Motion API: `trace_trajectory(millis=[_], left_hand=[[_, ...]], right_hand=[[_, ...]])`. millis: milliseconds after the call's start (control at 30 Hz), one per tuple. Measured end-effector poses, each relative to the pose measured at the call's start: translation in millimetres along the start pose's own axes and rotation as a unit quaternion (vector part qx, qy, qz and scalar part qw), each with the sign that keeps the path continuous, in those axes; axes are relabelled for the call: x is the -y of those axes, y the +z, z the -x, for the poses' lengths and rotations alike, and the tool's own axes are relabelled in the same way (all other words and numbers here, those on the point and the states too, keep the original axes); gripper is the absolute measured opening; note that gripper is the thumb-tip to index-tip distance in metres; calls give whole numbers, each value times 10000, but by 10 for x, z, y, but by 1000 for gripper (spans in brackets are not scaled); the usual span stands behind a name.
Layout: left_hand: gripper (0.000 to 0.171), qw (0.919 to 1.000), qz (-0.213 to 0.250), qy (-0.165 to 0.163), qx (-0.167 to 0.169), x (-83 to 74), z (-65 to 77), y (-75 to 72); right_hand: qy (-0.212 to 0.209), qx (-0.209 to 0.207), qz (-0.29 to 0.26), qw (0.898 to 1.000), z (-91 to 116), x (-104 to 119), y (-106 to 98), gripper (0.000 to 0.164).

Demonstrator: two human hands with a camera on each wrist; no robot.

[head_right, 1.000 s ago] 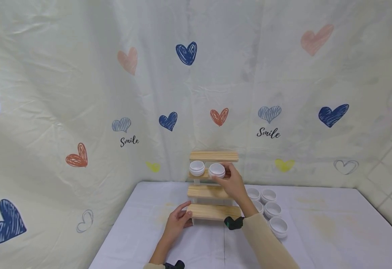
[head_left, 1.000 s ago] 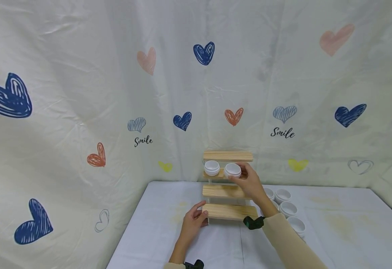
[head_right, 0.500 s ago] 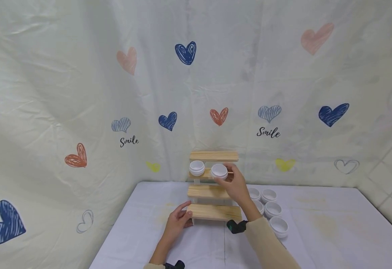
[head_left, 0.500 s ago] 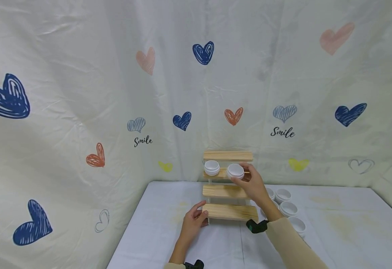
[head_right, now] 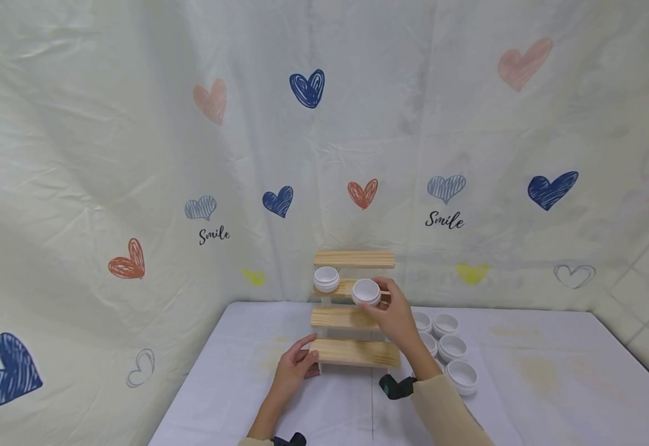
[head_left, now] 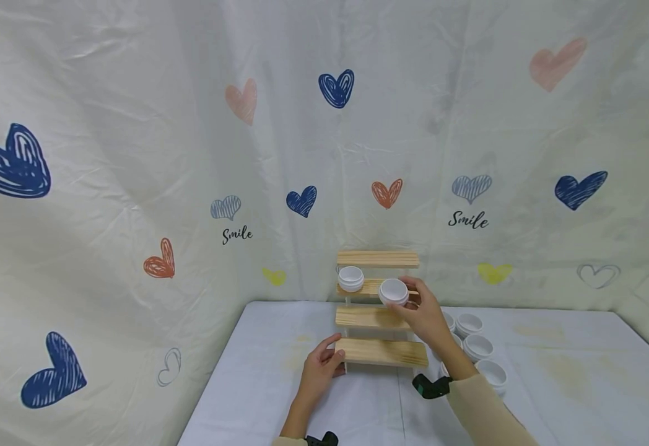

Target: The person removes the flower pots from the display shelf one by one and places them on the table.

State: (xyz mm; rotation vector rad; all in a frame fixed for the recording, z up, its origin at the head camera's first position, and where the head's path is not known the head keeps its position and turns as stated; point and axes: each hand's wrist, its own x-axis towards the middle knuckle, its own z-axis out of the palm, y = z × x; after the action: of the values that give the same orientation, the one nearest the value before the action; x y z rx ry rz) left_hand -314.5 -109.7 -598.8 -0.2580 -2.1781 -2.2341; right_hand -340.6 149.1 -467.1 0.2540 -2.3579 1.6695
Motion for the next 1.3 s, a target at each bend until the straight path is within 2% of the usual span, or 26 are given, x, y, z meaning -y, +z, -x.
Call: trace_trajectory(millis=[300, 733, 1133, 1300], left_hand=[[47, 10000, -41, 20, -14, -13, 12, 12], [47, 10000, 35, -15, 2, -2, -2, 6], [48, 10000, -7, 76, 14, 3, 8, 1], [47, 10000, -46, 54, -8, -5, 16, 4]], right_hand=[[-74, -15, -20, 10000, 116, 37, -60, 70], [148, 157, -73, 9997, 251, 110, -168, 73], [250, 89, -25, 9996, 377, 82, -233, 74], [323, 28, 154, 9994, 417, 48, -256, 73]])
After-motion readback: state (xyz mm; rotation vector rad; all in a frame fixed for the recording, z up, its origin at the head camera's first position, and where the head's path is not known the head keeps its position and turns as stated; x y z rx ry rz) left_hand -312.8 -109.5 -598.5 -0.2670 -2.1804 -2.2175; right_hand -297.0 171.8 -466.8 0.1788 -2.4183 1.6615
